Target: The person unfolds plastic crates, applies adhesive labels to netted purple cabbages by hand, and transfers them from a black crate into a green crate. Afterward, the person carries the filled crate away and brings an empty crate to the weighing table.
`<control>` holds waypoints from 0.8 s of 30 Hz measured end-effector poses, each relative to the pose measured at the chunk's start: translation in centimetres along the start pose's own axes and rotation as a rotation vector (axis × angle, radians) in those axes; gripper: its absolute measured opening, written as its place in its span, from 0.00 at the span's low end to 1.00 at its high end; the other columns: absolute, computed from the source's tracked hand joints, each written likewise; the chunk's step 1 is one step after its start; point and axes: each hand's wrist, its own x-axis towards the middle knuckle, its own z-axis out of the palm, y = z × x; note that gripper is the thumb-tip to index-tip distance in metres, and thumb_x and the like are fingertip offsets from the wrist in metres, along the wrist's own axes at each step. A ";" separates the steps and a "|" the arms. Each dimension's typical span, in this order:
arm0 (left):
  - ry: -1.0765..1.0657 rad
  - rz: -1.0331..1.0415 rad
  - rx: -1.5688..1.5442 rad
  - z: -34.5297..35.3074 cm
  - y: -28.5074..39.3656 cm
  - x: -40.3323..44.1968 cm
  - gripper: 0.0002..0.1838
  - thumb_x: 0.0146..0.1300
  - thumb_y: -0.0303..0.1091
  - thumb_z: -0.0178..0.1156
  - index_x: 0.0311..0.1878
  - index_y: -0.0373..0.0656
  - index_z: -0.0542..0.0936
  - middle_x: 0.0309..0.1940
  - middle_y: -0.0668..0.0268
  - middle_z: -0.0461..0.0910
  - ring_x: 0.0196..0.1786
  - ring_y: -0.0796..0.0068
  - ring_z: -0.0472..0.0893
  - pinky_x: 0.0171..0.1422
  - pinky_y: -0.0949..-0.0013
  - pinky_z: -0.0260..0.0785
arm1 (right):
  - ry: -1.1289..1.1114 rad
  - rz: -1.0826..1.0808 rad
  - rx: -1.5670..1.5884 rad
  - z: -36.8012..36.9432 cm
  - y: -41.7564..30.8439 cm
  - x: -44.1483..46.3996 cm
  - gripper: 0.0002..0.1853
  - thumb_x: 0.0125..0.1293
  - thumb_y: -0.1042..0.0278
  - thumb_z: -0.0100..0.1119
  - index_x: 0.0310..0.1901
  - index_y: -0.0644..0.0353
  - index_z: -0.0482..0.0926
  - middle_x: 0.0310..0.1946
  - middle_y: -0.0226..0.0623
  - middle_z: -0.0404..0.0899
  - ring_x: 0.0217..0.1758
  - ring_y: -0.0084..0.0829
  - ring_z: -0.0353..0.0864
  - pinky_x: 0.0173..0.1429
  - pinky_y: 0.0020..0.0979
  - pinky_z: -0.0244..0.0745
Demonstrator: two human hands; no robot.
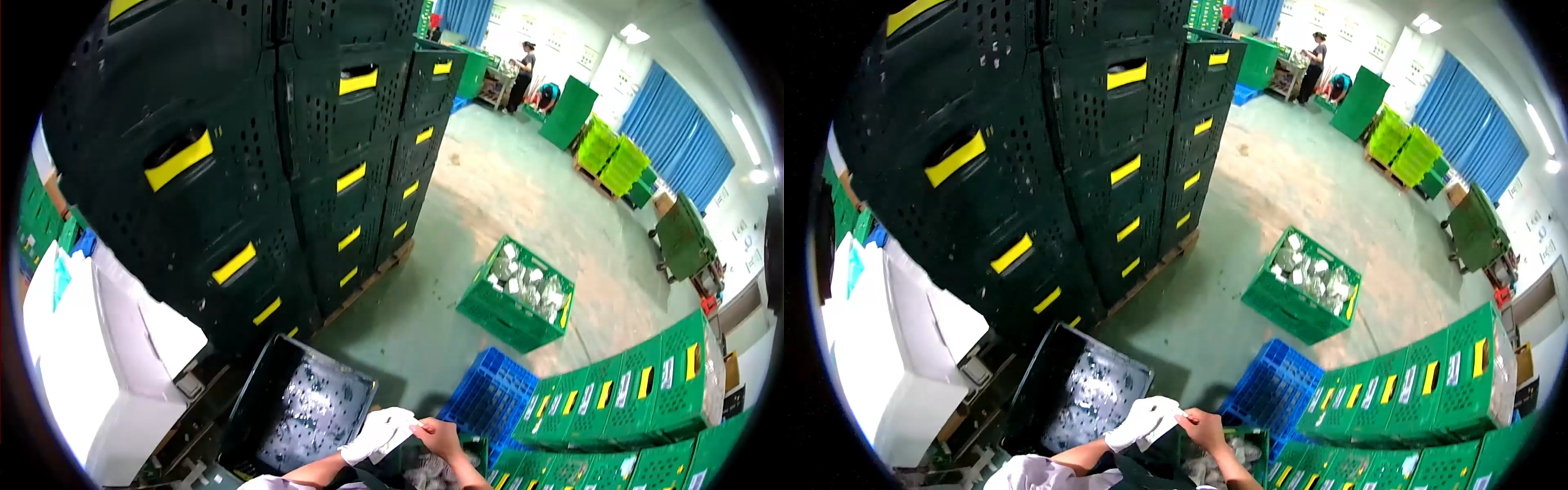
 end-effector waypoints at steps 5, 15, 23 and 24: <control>0.229 -0.161 0.199 -3.8 4.2 6.2 0.08 0.55 0.32 0.58 0.29 0.36 0.78 0.24 0.67 0.77 0.30 0.84 0.73 0.33 0.79 0.66 | -0.055 -0.157 -0.036 -2.0 -4.1 10.0 0.12 0.54 0.61 0.61 0.31 0.63 0.79 0.19 0.34 0.77 0.20 0.17 0.72 0.27 0.21 0.67; 0.182 -0.209 -0.139 -7.3 12.5 13.6 0.12 0.55 0.29 0.59 0.42 0.34 0.77 0.31 0.69 0.79 0.31 0.86 0.75 0.35 0.81 0.68 | 0.017 -0.290 -0.022 -8.0 -8.5 23.1 0.10 0.53 0.58 0.61 0.31 0.55 0.81 0.15 0.37 0.74 0.15 0.28 0.72 0.23 0.26 0.67; 0.280 -0.058 0.034 -5.9 16.5 20.1 0.09 0.55 0.31 0.59 0.37 0.36 0.79 0.28 0.70 0.78 0.31 0.86 0.73 0.36 0.81 0.65 | 0.155 -0.334 0.062 -17.9 -11.7 32.9 0.09 0.53 0.69 0.62 0.33 0.64 0.80 0.21 0.36 0.79 0.20 0.16 0.72 0.26 0.21 0.68; 0.308 -0.072 0.026 -6.1 16.6 21.0 0.09 0.54 0.31 0.59 0.36 0.36 0.79 0.28 0.70 0.78 0.31 0.86 0.73 0.36 0.81 0.65 | 0.160 -0.337 0.124 -19.2 -12.2 34.5 0.09 0.53 0.69 0.61 0.34 0.65 0.80 0.22 0.35 0.79 0.21 0.16 0.73 0.27 0.20 0.68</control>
